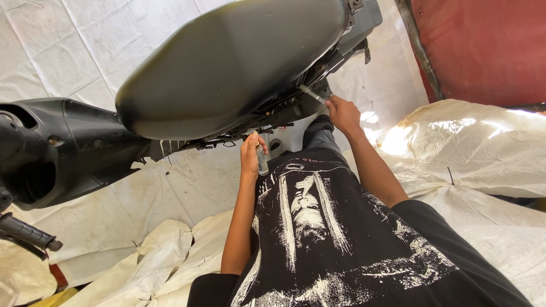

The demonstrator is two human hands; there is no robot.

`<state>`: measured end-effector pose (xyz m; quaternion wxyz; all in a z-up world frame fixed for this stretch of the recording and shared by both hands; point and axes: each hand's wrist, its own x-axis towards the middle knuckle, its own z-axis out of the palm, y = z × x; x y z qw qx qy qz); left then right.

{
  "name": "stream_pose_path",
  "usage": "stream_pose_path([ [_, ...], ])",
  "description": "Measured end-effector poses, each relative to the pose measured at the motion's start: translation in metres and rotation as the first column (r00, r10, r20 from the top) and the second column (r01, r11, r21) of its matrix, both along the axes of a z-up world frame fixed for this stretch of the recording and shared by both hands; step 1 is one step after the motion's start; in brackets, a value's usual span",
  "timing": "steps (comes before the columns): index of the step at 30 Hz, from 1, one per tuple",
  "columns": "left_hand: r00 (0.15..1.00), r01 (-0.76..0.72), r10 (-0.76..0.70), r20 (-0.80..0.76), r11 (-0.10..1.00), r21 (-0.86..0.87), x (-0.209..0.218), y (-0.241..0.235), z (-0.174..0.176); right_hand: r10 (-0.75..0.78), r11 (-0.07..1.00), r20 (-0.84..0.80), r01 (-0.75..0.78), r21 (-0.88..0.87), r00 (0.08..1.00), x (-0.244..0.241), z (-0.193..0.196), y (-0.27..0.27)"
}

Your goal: The person uses a screwdriver to work on the rear section of a motorcycle, specifically around the seat and tail area. They repeatedly insert and turn the screwdriver while holding a small bottle in the other hand.

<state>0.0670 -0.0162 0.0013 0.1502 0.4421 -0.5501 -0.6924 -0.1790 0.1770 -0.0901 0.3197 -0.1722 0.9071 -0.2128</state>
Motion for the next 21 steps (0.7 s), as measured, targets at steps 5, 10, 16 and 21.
stream_pose_path([
  [5, 1.000, 0.025, -0.025, -0.006, 1.000, 0.002, 0.000, 0.002, 0.004, 0.067, 0.996, 0.026, -0.068, 0.061, 0.997, 0.005, 0.013, -0.005],
  [10, 1.000, 0.018, -0.018, -0.008, 1.000, -0.009, 0.002, 0.001, 0.010, 0.010, 1.000, 0.000, -0.010, 0.024, 1.000, 0.009, 0.001, -0.006],
  [16, 1.000, 0.002, -0.002, -0.002, 1.000, 0.005, 0.009, 0.001, 0.009, 0.137, 0.989, 0.054, -0.139, 0.043, 0.989, 0.036, 0.012, -0.015],
  [21, 1.000, -0.013, 0.013, 0.006, 1.000, 0.006, 0.015, 0.002, 0.012, 0.085, 0.995, 0.070, -0.089, 0.047, 0.994, 0.058, -0.001, -0.022],
])
